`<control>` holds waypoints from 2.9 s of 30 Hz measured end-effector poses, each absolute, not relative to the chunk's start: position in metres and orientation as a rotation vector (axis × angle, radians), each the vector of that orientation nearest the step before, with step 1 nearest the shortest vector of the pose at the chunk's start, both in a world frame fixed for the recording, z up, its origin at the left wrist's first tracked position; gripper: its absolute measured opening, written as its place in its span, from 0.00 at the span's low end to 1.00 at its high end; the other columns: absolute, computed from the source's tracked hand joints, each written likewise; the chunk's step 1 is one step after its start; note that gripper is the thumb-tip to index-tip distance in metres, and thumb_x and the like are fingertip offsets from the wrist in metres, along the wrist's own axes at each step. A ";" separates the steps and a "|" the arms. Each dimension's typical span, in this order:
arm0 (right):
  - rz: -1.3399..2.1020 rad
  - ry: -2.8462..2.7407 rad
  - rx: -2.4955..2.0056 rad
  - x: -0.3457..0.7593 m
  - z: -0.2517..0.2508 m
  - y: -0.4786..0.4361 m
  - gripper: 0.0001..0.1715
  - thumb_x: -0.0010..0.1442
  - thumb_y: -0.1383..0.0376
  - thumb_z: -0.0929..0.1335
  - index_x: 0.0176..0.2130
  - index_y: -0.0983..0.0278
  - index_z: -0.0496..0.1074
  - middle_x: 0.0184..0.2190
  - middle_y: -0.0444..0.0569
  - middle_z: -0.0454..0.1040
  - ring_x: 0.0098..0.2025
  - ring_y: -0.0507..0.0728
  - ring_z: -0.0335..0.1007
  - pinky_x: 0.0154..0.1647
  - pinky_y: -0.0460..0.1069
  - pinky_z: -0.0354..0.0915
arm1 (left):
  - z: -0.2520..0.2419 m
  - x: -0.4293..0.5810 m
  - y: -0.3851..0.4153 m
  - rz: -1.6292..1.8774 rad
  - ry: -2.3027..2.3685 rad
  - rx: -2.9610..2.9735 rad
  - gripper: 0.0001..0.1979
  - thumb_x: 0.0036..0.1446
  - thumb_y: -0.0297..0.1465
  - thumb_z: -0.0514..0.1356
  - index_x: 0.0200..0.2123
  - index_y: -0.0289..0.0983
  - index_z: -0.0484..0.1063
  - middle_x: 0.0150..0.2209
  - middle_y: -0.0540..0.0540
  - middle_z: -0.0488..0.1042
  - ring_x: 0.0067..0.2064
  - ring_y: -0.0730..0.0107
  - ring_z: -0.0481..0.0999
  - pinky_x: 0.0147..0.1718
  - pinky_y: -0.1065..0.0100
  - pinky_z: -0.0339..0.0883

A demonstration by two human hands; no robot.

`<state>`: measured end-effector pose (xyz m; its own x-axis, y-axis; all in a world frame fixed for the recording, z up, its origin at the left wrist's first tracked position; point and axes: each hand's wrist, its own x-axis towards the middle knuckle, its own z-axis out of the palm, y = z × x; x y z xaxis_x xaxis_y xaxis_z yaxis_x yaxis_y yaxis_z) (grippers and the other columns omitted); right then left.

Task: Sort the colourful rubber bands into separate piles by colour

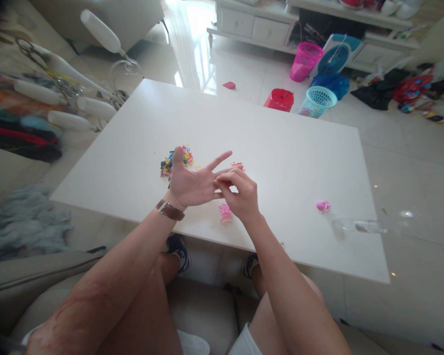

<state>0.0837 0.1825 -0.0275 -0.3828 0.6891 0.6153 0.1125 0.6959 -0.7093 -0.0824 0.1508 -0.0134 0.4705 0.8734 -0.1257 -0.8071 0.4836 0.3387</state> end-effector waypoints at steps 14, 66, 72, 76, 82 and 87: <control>0.936 -1.379 -0.992 0.086 -0.031 0.192 0.22 0.56 0.47 0.78 0.35 0.61 0.75 0.29 0.42 0.79 0.30 0.53 0.78 0.36 0.50 0.77 | -0.035 -0.077 0.168 1.249 0.613 0.533 0.17 0.59 0.34 0.65 0.50 0.37 0.81 0.58 0.40 0.79 0.63 0.54 0.75 0.65 0.58 0.65; 1.288 -3.005 -1.195 0.100 -0.071 0.198 0.08 0.57 0.69 0.72 0.26 0.66 0.80 0.23 0.47 0.78 0.27 0.52 0.66 0.30 0.47 0.56 | -0.029 -0.082 0.164 1.288 0.569 0.698 0.35 0.45 0.20 0.57 0.57 0.50 0.72 0.69 0.50 0.66 0.69 0.40 0.66 0.67 0.37 0.57; 1.164 -2.878 -1.211 0.102 -0.068 0.197 0.10 0.62 0.63 0.71 0.33 0.65 0.82 0.31 0.50 0.82 0.30 0.52 0.70 0.32 0.47 0.59 | -0.033 -0.085 0.165 1.326 0.612 0.697 0.33 0.45 0.20 0.57 0.55 0.49 0.72 0.68 0.49 0.68 0.67 0.42 0.69 0.67 0.39 0.58; 1.173 -2.843 -1.215 0.104 -0.070 0.197 0.10 0.63 0.61 0.72 0.35 0.64 0.82 0.31 0.50 0.81 0.30 0.52 0.71 0.32 0.46 0.59 | -0.033 -0.084 0.164 1.315 0.624 0.693 0.31 0.47 0.21 0.58 0.55 0.48 0.72 0.68 0.49 0.68 0.67 0.43 0.70 0.66 0.41 0.60; 1.159 -2.863 -1.242 0.103 -0.070 0.197 0.10 0.65 0.59 0.71 0.38 0.63 0.81 0.32 0.49 0.81 0.31 0.53 0.72 0.33 0.47 0.60 | -0.032 -0.083 0.163 1.301 0.590 0.702 0.31 0.46 0.20 0.58 0.54 0.49 0.72 0.69 0.50 0.66 0.68 0.43 0.69 0.68 0.40 0.57; 1.145 -2.877 -1.251 0.103 -0.070 0.196 0.11 0.65 0.59 0.71 0.39 0.63 0.81 0.33 0.50 0.81 0.32 0.54 0.73 0.34 0.47 0.61 | -0.032 -0.084 0.163 1.279 0.580 0.713 0.33 0.45 0.20 0.58 0.55 0.50 0.72 0.70 0.52 0.64 0.69 0.42 0.67 0.67 0.38 0.57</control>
<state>0.1025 0.1963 -0.0704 -0.7026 0.5716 -0.4238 0.7065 0.4893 -0.5112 -0.0839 0.1628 -0.0317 0.2019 0.9794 0.0004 -0.6445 0.1325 0.7531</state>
